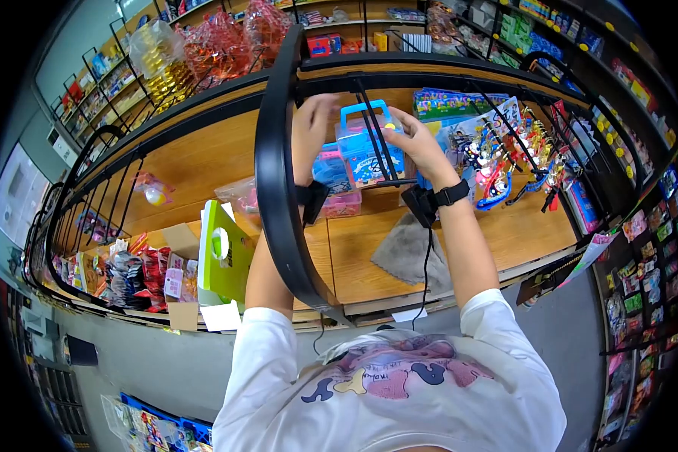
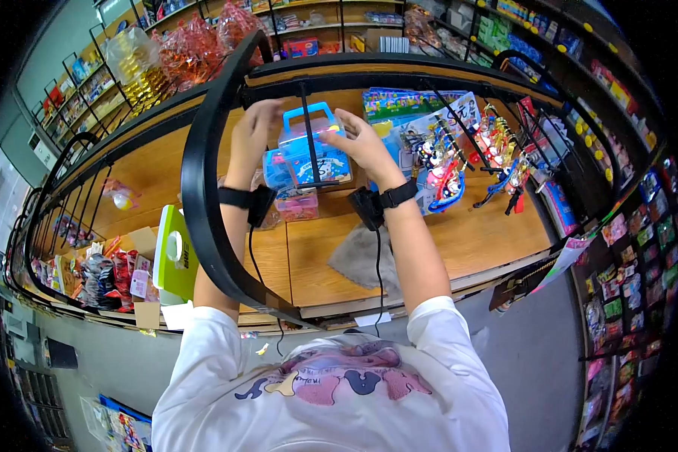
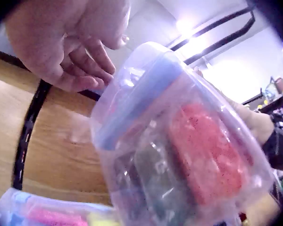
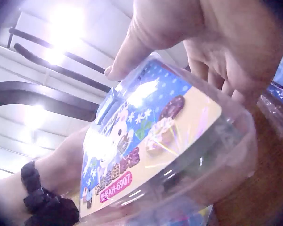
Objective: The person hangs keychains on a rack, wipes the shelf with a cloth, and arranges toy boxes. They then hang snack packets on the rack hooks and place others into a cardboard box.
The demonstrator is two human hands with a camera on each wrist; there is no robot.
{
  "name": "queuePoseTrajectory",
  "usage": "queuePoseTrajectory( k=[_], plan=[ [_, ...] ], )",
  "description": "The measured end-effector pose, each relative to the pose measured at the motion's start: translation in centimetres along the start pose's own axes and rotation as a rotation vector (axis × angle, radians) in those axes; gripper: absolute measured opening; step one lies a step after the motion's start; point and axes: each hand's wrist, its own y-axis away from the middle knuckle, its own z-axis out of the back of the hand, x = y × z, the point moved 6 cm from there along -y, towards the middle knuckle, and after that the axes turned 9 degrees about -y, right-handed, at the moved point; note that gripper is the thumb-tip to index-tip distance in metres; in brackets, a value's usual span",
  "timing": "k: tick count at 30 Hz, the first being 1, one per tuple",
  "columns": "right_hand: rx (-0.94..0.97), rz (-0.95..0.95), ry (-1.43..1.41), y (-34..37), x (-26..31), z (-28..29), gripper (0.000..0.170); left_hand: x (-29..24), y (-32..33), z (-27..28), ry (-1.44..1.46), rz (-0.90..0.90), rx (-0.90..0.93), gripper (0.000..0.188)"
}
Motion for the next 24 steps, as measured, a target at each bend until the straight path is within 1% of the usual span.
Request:
queuePoseTrajectory(
  k=[1, 4, 5, 8, 9, 11, 12, 15, 18, 21, 23, 24],
  plan=[
    [-0.012, 0.011, 0.006, 0.2, 0.2, -0.1, 0.084, 0.9, 0.5, 0.5, 0.070, -0.008, -0.058, 0.021],
    [-0.030, 0.029, 0.015, 0.7, 0.8, -0.3, 0.085, 3.5, 2.7, 0.9, -0.400, 0.022, 0.024, 0.023],
    [-0.031, 0.033, 0.017, 0.7, 0.9, -0.4, 0.085, 5.0, 3.2, 0.5, -0.534, -0.031, 0.144, 0.035],
    [0.006, 0.019, 0.024, 0.8, 0.8, -0.5, 0.077, 7.2, 5.3, -0.5, -0.812, -0.281, 0.331, 0.054],
    [0.006, 0.023, 0.018, 0.8, 0.9, -0.5, 0.080, 7.0, 5.4, -0.5, -0.831, -0.162, 0.413, 0.075],
    [0.006, 0.030, 0.007, 1.0, 1.3, -0.8, 0.086, 6.8, 5.2, -0.6, -0.928, -0.205, 0.456, 0.086],
    [0.009, 0.030, 0.017, 0.9, 1.2, -0.6, 0.086, 6.8, 5.2, -0.7, -0.976, -0.225, 0.477, 0.091],
    [0.024, 0.021, 0.038, 0.7, 0.7, -0.2, 0.085, 7.7, 4.7, -1.0, -1.055, -0.156, 0.539, 0.096],
    [0.050, 0.006, 0.036, 0.8, 0.9, 0.0, 0.084, 7.6, 4.3, -0.9, -1.059, -0.101, 0.581, 0.097],
    [0.081, -0.013, 0.037, 0.7, 1.0, 0.2, 0.083, 5.5, 4.7, -0.6, -0.982, -0.154, 0.553, 0.091],
    [0.090, -0.031, 0.054, 0.3, 1.0, 0.5, 0.081, 5.0, 4.6, -0.7, -0.976, -0.207, 0.534, 0.092],
    [0.095, -0.023, 0.074, 0.4, 1.1, 0.5, 0.077, 4.9, 4.6, -0.7, -0.973, -0.233, 0.523, 0.092]
  ],
)
